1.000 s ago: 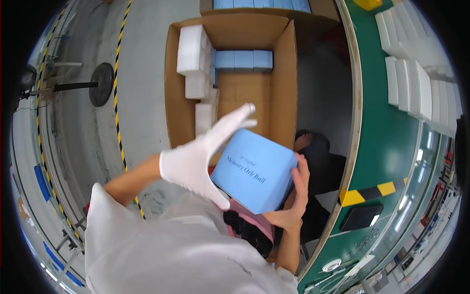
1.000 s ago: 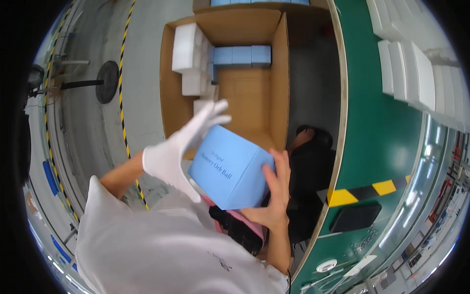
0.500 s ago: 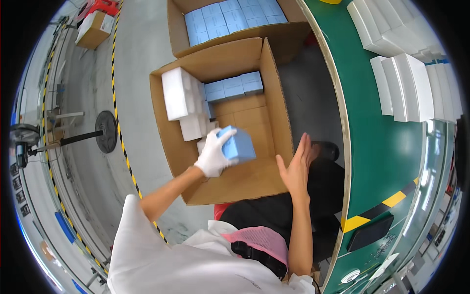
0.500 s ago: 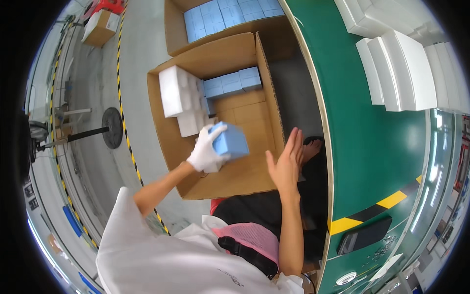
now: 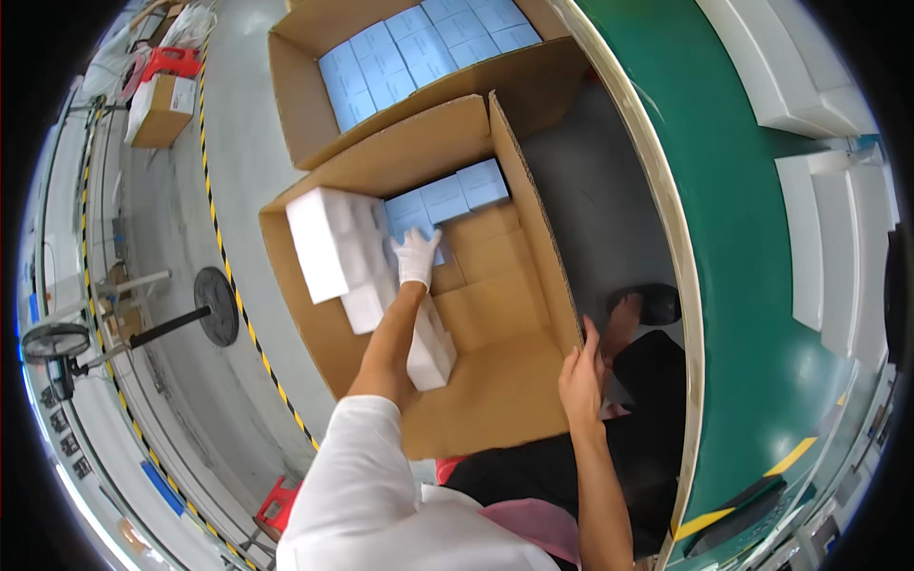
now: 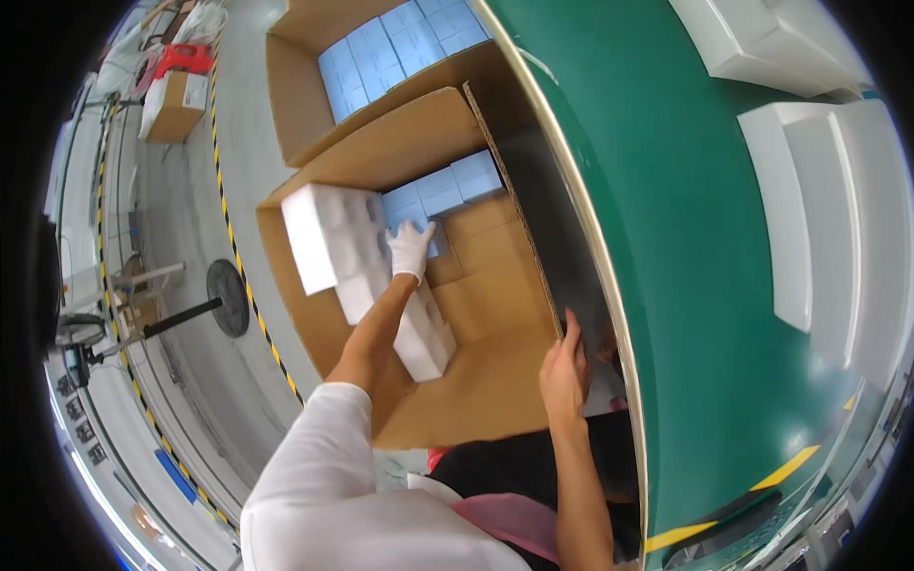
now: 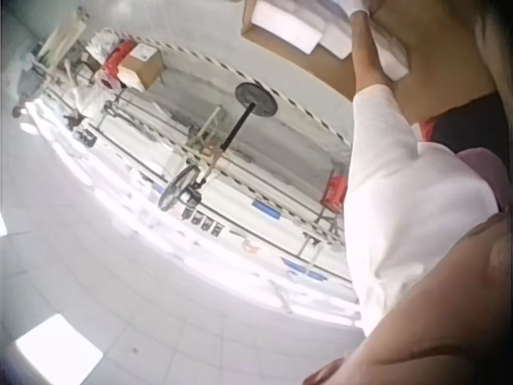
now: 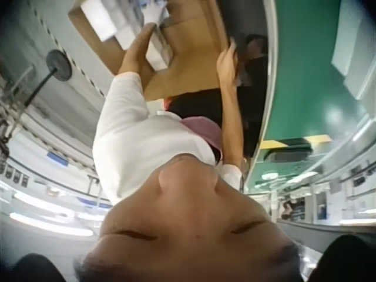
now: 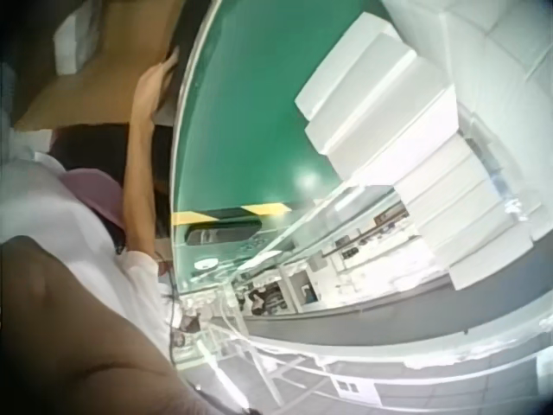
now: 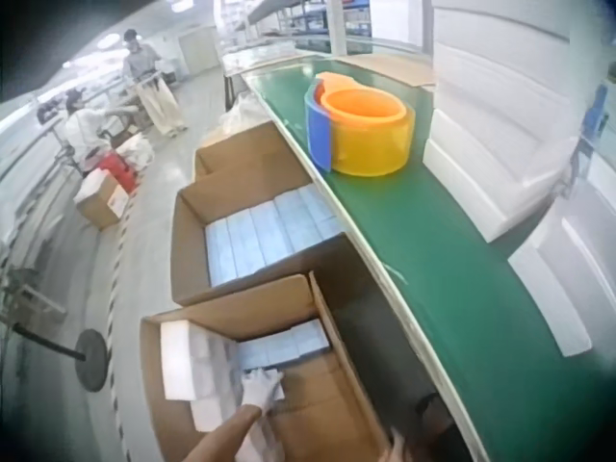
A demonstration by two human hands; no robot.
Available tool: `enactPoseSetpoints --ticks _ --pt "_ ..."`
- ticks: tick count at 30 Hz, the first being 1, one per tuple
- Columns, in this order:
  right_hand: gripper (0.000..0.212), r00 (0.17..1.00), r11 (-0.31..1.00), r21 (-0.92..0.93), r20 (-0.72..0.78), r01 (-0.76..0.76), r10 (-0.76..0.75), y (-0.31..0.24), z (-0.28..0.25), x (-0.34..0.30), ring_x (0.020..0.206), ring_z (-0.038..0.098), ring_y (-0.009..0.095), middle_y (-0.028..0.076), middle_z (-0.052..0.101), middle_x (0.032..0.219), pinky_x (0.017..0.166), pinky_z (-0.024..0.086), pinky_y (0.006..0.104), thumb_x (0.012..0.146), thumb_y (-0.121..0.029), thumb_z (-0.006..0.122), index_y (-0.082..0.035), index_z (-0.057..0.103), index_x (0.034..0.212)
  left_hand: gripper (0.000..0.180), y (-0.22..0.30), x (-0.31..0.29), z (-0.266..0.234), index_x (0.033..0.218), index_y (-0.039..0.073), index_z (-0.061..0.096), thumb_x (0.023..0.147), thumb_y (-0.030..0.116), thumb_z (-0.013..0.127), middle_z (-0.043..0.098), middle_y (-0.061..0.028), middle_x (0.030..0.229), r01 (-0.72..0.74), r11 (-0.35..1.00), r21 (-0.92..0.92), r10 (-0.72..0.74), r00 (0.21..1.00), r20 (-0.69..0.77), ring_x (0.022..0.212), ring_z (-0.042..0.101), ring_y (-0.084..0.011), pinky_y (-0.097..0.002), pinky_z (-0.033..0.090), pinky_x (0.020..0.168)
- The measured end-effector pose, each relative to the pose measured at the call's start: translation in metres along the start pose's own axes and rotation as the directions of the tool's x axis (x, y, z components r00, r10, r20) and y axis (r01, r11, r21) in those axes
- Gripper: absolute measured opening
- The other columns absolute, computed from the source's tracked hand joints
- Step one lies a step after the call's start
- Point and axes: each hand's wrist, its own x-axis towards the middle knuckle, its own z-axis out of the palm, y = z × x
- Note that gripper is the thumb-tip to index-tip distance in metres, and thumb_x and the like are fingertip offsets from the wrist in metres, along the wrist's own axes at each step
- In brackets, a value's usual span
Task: Assembling, testing, and packing memory orb balls into foam-padded boxes on a factory production line.
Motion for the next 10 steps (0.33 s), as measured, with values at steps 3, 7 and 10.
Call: enactPoseSetpoints --ticks 3,7,10 --pt "0.053 0.998 0.997 -0.033 0.017 -0.063 0.064 0.004 -0.006 -0.002 0.117 0.062 0.047 0.026 0.06 0.137 0.093 0.052 0.0515 0.099 -0.004 0.052 -0.006 0.04 0.151 0.051 0.018 0.0 0.01 0.141 0.035 0.057 0.097 0.01 0.052 0.061 -0.0124 0.117 0.095 0.991 -0.093 -0.079 0.984 0.162 0.108 0.061 -0.0257 -0.0569 0.047 0.099" --pt "0.052 0.999 0.998 -0.069 -0.037 0.0 -0.003 0.002 -0.005 -0.001 0.115 0.063 0.047 0.026 0.06 0.136 0.093 0.053 0.0519 0.099 -0.004 0.054 -0.008 0.042 0.149 0.047 0.051 -0.009 0.021 0.141 0.025 0.058 0.096 0.01 0.052 0.062 -0.0116 0.117 -0.018 0.997 0.069 0.022 0.998 -0.061 0.106 0.062 -0.0251 -0.052 0.048 0.098" --pt "0.052 0.999 0.998 -0.04 -0.004 -0.041 0.04 -0.001 -0.005 -0.002 0.117 0.063 0.046 0.025 0.06 0.137 0.093 0.053 0.0519 0.099 -0.004 0.054 -0.008 0.042 0.149 0.052 0.075 -0.015 0.028 0.14 0.02 0.059 0.09 0.028 0.07 0.059 -0.0131 0.131 0.377 0.841 -0.387 -0.243 0.904 0.353 0.122 0.057 -0.0378 -0.0542 0.04 0.112"
